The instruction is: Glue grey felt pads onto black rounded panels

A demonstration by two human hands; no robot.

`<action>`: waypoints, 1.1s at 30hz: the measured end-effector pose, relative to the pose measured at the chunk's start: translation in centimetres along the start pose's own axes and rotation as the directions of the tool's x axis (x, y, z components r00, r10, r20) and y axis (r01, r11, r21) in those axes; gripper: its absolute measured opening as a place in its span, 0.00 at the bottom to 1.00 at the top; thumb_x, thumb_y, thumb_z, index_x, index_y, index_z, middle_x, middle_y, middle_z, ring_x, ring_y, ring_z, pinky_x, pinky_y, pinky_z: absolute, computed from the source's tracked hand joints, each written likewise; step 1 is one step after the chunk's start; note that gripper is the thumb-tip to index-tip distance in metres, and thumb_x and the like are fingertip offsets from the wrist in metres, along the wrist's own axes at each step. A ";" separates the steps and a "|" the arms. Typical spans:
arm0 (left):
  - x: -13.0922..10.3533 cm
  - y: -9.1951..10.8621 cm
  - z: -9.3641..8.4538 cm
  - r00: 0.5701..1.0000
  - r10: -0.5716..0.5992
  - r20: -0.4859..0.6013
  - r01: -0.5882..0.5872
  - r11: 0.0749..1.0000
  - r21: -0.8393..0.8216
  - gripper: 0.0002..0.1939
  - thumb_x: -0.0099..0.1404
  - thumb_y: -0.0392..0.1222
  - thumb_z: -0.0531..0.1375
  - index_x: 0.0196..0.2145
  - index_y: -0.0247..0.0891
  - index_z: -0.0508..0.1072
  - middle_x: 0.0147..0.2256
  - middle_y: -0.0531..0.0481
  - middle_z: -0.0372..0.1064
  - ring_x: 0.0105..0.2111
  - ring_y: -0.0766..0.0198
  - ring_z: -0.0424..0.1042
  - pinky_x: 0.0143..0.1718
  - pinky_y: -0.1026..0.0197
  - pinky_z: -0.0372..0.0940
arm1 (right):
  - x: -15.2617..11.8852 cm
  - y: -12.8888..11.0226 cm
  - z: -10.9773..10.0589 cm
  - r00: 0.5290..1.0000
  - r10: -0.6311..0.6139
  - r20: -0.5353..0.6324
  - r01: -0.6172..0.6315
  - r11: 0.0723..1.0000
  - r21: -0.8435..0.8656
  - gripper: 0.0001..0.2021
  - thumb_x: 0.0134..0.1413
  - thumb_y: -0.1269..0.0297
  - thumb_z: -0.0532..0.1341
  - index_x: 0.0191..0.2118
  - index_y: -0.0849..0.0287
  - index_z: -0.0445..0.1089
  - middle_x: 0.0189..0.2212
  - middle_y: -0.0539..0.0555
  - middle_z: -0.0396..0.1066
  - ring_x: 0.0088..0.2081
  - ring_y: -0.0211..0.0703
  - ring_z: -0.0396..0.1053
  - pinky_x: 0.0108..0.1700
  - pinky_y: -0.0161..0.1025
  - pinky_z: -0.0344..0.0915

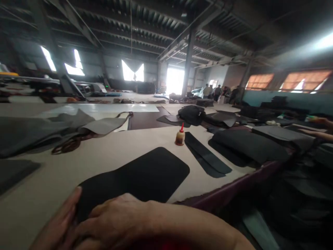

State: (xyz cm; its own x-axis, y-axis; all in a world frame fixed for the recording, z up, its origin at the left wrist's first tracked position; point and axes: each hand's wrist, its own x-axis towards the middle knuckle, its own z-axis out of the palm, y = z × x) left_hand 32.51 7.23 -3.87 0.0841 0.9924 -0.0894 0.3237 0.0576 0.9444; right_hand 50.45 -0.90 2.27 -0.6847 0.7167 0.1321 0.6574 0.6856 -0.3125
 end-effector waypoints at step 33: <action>11.2 -0.7 2.5 0.958 0.285 -0.033 -0.216 0.791 0.573 0.27 0.60 0.49 0.65 0.55 0.41 0.68 0.42 0.45 0.75 0.43 0.52 0.74 0.43 0.56 0.65 | -21.1 11.1 7.6 0.392 0.708 -0.587 -0.907 0.406 -0.116 0.14 0.68 0.57 0.55 0.51 0.59 0.68 0.50 0.60 0.66 0.49 0.57 0.63 0.48 0.53 0.63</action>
State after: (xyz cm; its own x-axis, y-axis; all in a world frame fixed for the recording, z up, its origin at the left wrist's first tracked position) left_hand 35.64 18.01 -6.30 0.1420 0.9706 0.1942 0.7775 -0.2308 0.5850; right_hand 69.81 -9.36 -11.15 0.3822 0.8410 0.3830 0.9238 -0.3571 -0.1378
